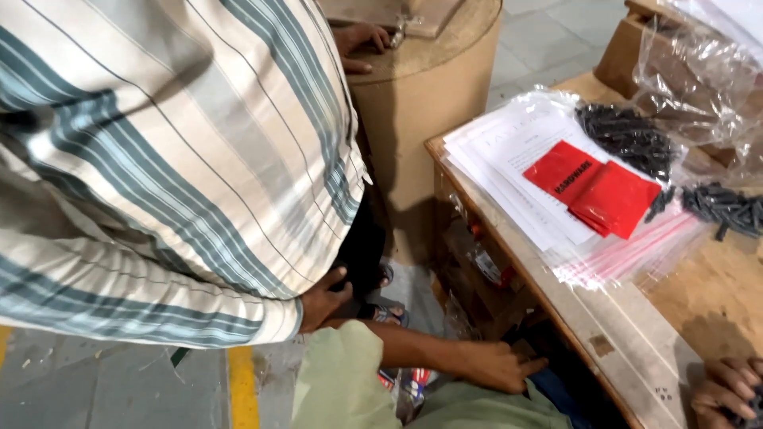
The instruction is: Bagging screws and wall anchors into small red plastic bags.
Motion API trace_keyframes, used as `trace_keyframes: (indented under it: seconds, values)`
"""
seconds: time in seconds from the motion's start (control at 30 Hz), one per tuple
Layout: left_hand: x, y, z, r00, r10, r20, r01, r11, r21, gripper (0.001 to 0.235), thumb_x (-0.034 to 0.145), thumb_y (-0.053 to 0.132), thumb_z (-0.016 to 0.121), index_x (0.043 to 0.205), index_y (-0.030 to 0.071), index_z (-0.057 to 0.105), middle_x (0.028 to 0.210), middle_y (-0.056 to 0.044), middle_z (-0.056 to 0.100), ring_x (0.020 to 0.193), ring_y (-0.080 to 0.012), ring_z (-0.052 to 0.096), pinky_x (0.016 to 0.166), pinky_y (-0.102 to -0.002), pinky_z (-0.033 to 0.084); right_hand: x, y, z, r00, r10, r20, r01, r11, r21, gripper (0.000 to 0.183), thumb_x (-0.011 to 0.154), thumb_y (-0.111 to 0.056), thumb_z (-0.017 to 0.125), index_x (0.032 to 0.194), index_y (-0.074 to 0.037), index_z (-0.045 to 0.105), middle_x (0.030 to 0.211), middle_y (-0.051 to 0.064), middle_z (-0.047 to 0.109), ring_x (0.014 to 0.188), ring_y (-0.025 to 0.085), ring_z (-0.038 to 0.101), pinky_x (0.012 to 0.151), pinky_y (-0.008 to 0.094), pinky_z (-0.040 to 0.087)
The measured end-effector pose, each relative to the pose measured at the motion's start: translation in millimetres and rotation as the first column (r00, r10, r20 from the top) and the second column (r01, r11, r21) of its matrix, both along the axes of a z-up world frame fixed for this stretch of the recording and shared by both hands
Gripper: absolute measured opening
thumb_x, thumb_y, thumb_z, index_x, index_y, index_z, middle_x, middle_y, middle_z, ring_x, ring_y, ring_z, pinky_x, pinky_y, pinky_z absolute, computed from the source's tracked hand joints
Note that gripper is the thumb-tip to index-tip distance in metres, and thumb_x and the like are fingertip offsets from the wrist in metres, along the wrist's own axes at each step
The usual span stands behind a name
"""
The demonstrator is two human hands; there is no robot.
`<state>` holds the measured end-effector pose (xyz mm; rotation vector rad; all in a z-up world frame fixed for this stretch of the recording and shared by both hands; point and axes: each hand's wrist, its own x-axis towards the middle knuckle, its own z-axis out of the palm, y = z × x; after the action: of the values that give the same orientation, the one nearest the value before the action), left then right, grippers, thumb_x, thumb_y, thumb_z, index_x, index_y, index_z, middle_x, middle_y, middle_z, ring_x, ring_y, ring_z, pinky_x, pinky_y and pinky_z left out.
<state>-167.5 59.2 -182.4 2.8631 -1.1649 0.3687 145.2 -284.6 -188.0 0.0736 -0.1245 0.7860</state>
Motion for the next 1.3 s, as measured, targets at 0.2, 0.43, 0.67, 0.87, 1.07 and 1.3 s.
trace_keyframes:
  seconds: [0.2,0.43,0.67,0.87,1.07,1.3]
  values:
    - [-36,29,39,0.982,-0.156,-0.108,0.139,0.979,-0.150,0.018,0.089,0.020,0.071,0.099,0.004,0.071,0.151,-0.026,0.054,0.090,-0.0331,0.076,0.066,-0.038,0.063,-87,35,75,0.998,-0.014,-0.053,0.012,0.999,-0.044,0.007,0.108,-0.005,0.057,0.102,-0.003,0.059,0.086,0.003,0.049,0.083,0.014,0.054,0.062,0.021,0.053]
    - [-78,50,138,0.994,0.102,0.043,-0.049,0.756,-0.652,0.041,0.093,0.014,0.076,0.130,0.000,0.065,0.139,-0.012,0.063,0.134,-0.0325,0.068,0.093,-0.033,0.065,-106,41,95,0.978,0.018,-0.208,-0.023,1.000,-0.018,0.011,0.104,-0.003,0.053,0.094,0.000,0.053,0.087,0.007,0.049,0.080,0.016,0.053,0.057,0.022,0.050]
    - [-66,78,147,0.975,0.184,-0.123,-0.083,-0.211,-0.974,0.048,0.096,0.003,0.077,0.140,0.002,0.057,0.140,-0.019,0.066,0.124,-0.0244,0.069,0.106,-0.036,0.060,-143,60,146,0.980,-0.105,-0.168,0.082,0.988,-0.134,0.011,0.108,-0.004,0.054,0.100,0.002,0.057,0.088,0.009,0.052,0.076,0.016,0.053,0.052,0.022,0.052]
    - [-84,129,147,0.995,0.062,-0.074,-0.023,-0.598,-0.801,0.057,0.099,0.005,0.074,0.149,0.000,0.049,0.138,-0.018,0.064,0.121,-0.0208,0.064,0.107,-0.030,0.053,-139,61,139,0.979,-0.074,-0.187,0.055,0.993,-0.106,0.016,0.112,-0.004,0.053,0.098,0.004,0.056,0.086,0.009,0.053,0.079,0.017,0.054,0.054,0.024,0.053]
    - [-95,158,155,0.741,-0.489,-0.460,-0.668,-0.608,-0.429,0.052,0.099,0.040,0.064,0.133,0.002,0.050,0.130,-0.017,0.063,0.115,-0.0237,0.064,0.098,-0.031,0.055,-146,65,151,0.981,-0.095,-0.170,0.074,0.989,-0.126,0.010,0.108,-0.004,0.054,0.100,0.002,0.056,0.088,0.009,0.052,0.077,0.017,0.054,0.052,0.023,0.053]
    - [-73,187,120,0.516,-0.715,0.471,-0.740,-0.650,-0.175,0.040,0.115,0.044,0.058,0.139,0.013,0.048,0.115,-0.008,0.064,0.102,-0.0205,0.063,0.087,-0.028,0.056,-139,54,145,0.996,-0.080,-0.029,0.072,0.973,-0.221,0.020,0.115,-0.011,0.058,0.098,-0.001,0.056,0.086,0.004,0.050,0.077,0.012,0.053,0.055,0.021,0.051]
